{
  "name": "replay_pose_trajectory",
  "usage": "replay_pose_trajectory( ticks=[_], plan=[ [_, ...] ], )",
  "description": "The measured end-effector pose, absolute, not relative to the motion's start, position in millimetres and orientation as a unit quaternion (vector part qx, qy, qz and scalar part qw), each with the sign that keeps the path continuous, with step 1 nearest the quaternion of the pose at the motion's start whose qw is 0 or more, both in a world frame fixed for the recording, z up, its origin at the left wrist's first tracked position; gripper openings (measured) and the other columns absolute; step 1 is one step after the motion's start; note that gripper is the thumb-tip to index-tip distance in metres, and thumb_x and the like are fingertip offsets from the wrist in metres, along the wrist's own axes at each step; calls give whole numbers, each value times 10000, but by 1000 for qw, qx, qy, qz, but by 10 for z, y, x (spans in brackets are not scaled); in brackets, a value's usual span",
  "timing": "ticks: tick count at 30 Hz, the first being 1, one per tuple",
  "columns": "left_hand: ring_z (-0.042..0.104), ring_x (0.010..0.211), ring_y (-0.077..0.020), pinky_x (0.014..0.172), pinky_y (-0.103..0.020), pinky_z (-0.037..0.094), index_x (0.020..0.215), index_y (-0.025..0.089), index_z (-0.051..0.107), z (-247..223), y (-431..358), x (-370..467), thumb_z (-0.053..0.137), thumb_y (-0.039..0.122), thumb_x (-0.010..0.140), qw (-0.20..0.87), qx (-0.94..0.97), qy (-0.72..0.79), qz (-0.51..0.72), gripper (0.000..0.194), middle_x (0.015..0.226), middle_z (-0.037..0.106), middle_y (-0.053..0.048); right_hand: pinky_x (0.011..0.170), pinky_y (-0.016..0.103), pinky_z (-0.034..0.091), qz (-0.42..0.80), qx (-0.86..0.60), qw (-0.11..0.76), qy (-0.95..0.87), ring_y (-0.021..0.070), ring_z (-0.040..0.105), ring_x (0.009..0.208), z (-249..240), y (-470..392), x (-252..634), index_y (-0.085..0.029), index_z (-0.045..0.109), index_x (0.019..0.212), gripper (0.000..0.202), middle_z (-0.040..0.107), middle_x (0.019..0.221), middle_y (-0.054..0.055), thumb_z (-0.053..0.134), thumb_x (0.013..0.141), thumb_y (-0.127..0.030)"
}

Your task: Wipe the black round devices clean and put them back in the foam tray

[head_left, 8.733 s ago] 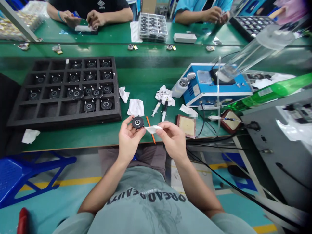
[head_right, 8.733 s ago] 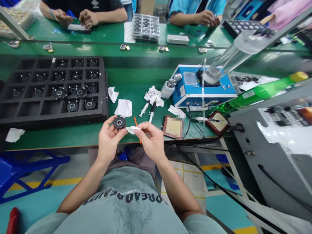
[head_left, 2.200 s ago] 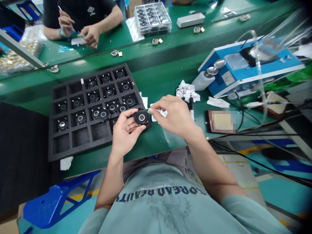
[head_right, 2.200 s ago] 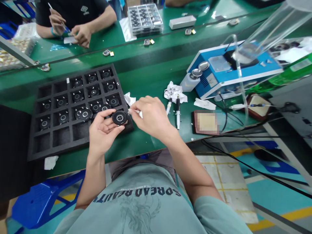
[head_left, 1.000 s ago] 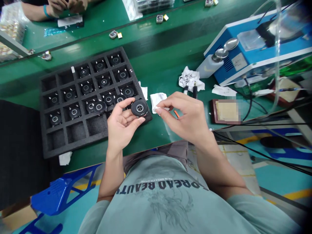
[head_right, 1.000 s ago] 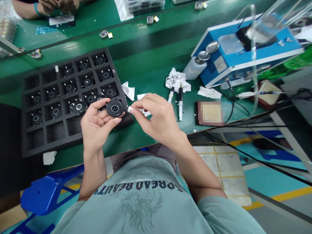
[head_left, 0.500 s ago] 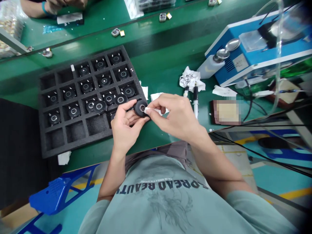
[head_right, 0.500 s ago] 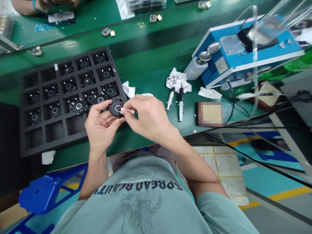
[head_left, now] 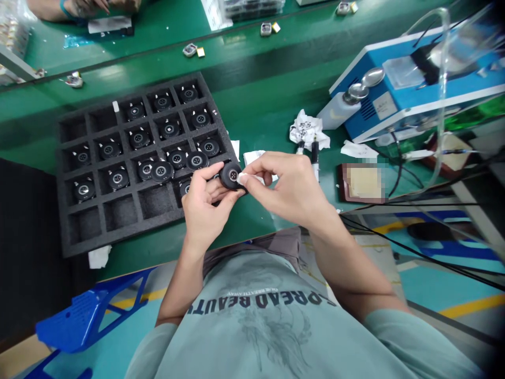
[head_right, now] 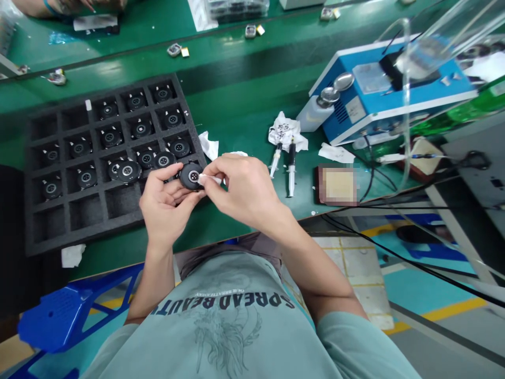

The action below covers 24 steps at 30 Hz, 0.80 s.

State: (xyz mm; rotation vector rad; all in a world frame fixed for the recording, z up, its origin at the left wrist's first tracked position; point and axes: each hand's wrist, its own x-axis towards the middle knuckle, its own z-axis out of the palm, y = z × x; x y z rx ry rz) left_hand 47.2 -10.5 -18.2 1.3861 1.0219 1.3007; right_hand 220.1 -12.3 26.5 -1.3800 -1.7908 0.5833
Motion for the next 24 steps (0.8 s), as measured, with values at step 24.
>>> replay_pose_trajectory(
  ticks=[24],
  plan=[
    [817,877,-183,847,-292,687,1252,216,627,-106,-70,361,878,189,737,523,588,390,477,573,992,831,-6,705,337,397,36,-569,379,-729,171,595,688,201,-175,2199,-208,687,835,125,698,772,21,620,940,-222]
  ],
)
